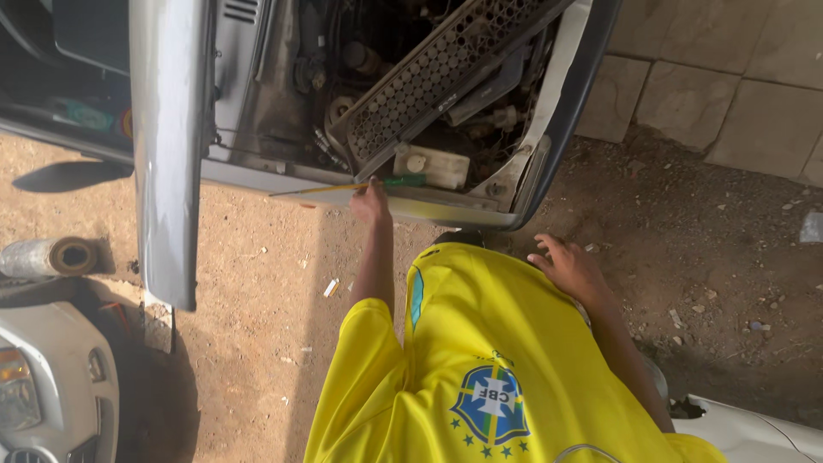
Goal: The person uses a screwdriver to tighten a screw on a component in a white car's engine bay, then moves to a silver car and uses a wrench to adjust a part near the battery.
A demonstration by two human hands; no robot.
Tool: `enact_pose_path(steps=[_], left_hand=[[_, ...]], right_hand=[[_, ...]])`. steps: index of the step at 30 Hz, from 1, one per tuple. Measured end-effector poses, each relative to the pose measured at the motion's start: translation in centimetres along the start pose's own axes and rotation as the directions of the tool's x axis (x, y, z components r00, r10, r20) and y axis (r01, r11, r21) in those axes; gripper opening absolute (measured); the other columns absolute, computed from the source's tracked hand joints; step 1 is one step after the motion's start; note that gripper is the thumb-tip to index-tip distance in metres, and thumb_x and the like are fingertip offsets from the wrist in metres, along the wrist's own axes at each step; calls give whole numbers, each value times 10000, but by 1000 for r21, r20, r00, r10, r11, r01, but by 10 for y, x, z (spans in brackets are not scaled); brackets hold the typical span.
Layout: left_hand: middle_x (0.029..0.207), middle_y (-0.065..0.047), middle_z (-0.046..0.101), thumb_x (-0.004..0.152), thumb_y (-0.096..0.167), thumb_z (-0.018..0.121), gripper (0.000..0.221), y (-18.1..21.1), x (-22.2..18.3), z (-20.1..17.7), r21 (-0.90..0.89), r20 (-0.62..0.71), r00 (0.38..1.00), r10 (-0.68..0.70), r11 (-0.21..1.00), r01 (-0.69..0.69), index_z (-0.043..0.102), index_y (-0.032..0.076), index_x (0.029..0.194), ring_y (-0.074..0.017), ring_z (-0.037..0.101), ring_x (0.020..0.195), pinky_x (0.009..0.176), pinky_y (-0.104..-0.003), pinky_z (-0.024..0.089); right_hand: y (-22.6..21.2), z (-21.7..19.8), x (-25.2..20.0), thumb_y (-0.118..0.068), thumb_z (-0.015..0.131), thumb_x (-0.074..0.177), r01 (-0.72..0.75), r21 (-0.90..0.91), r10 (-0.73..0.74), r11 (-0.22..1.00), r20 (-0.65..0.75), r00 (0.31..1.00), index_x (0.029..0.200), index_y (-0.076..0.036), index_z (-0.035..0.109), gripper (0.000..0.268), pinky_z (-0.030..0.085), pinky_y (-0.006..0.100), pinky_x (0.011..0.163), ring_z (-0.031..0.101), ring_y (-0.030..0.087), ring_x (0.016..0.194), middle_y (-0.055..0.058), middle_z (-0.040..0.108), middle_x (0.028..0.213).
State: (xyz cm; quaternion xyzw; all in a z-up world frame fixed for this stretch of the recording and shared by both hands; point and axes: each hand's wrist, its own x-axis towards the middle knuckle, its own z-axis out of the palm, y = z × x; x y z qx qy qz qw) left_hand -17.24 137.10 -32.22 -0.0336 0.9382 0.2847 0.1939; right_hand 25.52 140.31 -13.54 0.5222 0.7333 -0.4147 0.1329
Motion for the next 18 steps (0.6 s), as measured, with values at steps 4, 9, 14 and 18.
enact_pose_path(steps=[4, 9, 14, 18], left_hand=[[624, -73, 719, 856, 416, 752, 342, 3, 0, -19, -47, 143, 987, 68, 997, -61, 827, 85, 815, -208, 678, 528, 557, -399, 535], [525, -33, 672, 868, 387, 768, 352, 9, -6, -27, 72, 116, 979, 167, 982, -176, 802, 60, 743, -154, 672, 467, 554, -345, 569], [700, -99, 737, 850, 402, 832, 433, 15, -20, -28, 205, -37, 986, 161, 967, -151, 741, -4, 971, -197, 702, 574, 591, -378, 569], [914, -228, 737, 849, 322, 855, 693, 22, -40, -27, 200, -123, 983, 138, 973, -111, 477, -19, 1320, -271, 695, 690, 551, -375, 546]], right_hand=[[-19, -13, 27, -398, 665, 927, 39, 12, -39, 999, -33, 999, 1331, -120, 580, 498, 594, 485, 865, 729, 326, 1072, 143, 715, 1248], [-24, -17, 44, -414, 653, 959, 99, -18, -100, 995, -24, 995, 1317, -114, 566, 475, 595, 451, 894, 748, 311, 1040, 133, 741, 1187], [-9, -31, 50, -415, 663, 948, 147, -18, -147, 989, -8, 989, 1329, -115, 556, 496, 580, 461, 890, 725, 328, 1064, 139, 740, 1178], [15, -63, 56, -412, 651, 942, 105, -8, -105, 994, 33, 994, 1339, -131, 568, 493, 583, 467, 881, 718, 314, 1077, 103, 723, 1248]])
